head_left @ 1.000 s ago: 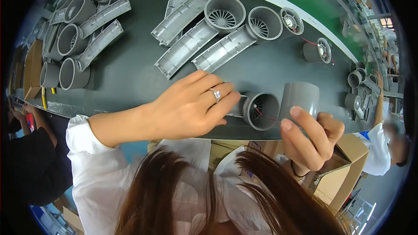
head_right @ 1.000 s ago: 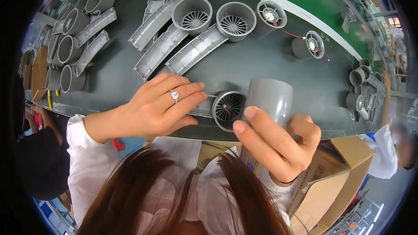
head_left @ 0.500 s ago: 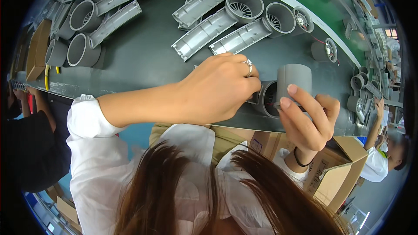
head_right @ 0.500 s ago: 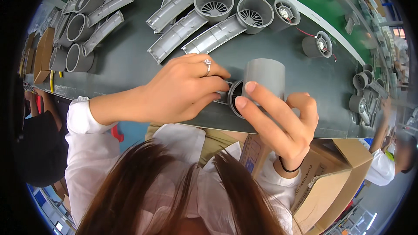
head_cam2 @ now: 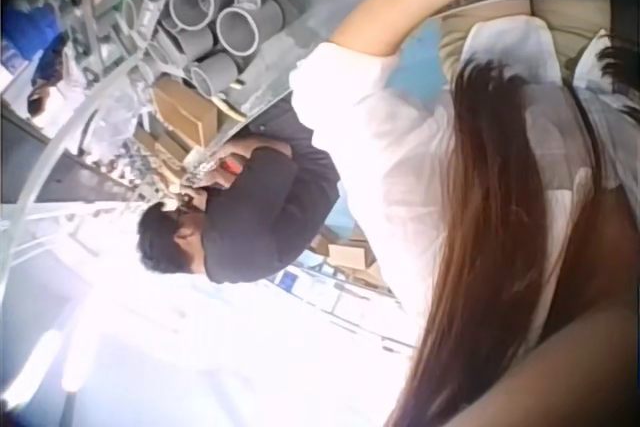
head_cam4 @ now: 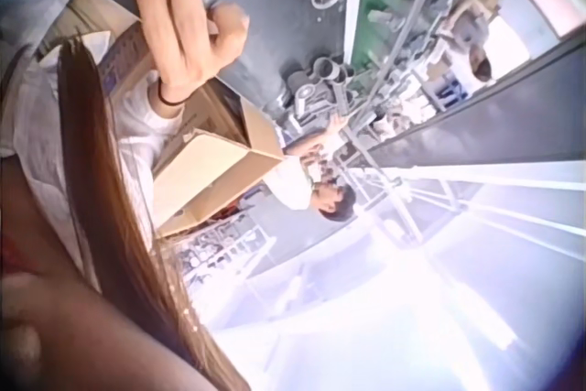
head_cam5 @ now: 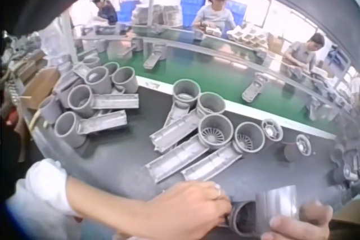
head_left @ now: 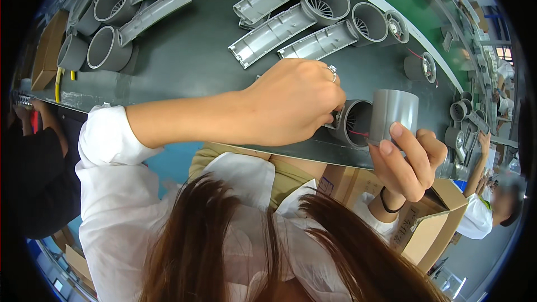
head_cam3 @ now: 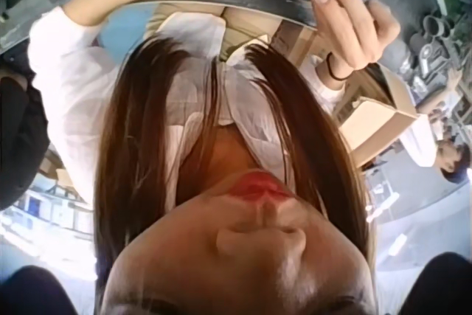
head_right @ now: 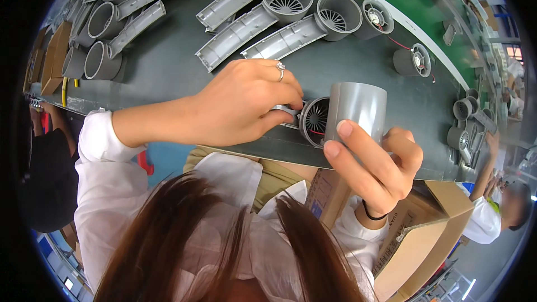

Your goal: Assembling plastic housings and internal components of hair dryers on a factory production line.

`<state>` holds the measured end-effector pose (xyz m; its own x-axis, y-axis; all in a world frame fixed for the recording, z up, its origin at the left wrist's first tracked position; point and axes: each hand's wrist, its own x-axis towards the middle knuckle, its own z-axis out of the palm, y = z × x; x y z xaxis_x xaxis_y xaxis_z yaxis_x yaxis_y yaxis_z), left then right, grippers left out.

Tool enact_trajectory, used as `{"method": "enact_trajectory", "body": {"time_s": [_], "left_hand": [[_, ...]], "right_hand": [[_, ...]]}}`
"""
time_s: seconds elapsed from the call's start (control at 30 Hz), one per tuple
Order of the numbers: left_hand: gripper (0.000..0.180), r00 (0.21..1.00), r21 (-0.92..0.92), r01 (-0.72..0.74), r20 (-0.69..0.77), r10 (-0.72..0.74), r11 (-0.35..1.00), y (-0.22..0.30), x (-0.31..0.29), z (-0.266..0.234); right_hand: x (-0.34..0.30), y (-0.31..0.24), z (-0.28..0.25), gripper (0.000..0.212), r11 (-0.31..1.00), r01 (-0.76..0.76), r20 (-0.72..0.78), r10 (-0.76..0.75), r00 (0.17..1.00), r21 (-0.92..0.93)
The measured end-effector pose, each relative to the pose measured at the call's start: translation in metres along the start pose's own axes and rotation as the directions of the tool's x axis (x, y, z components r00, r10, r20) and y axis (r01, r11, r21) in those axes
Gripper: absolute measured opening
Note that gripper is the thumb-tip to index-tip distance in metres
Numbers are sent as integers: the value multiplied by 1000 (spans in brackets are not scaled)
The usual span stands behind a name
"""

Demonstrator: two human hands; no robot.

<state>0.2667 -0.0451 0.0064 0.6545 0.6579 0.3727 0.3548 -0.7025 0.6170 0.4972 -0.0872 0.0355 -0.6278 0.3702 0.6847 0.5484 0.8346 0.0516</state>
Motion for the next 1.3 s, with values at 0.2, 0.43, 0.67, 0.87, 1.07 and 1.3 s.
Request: {"method": "enact_trajectory", "body": {"time_s": [0.2, 0.43, 0.67, 0.87, 1.07, 1.3], "left_hand": [[11, 999, 50, 11, 33, -13, 999, 3, -1, 0], [11, 996, 162, -79, -39, 86, 984, 1, -4, 10], [12, 988, 331, -122, -46, 145, 936, 5, -7, 18], [25, 984, 373, -125, 168, 66, 919, 14, -7, 14], [31, 997, 408, -12, 79, -22, 913, 16, -12, 19], [18, 994, 355, 109, -35, -103, 928, 12, -10, 12]], "right_hand": [[-6, 2, 7, 53, 999, -21, 2, 21, 1000, -50], [7, -1, 12, 54, 996, -65, -19, 64, 998, -62], [10, 3, 13, 55, 995, -99, -12, 99, 995, -25], [34, 2, 11, 50, 987, -151, -24, 150, 988, -59], [56, -1, 6, 53, 989, -107, 82, 116, 990, -102], [74, 3, 14, 53, 988, -38, 135, 58, 989, -149]]}}
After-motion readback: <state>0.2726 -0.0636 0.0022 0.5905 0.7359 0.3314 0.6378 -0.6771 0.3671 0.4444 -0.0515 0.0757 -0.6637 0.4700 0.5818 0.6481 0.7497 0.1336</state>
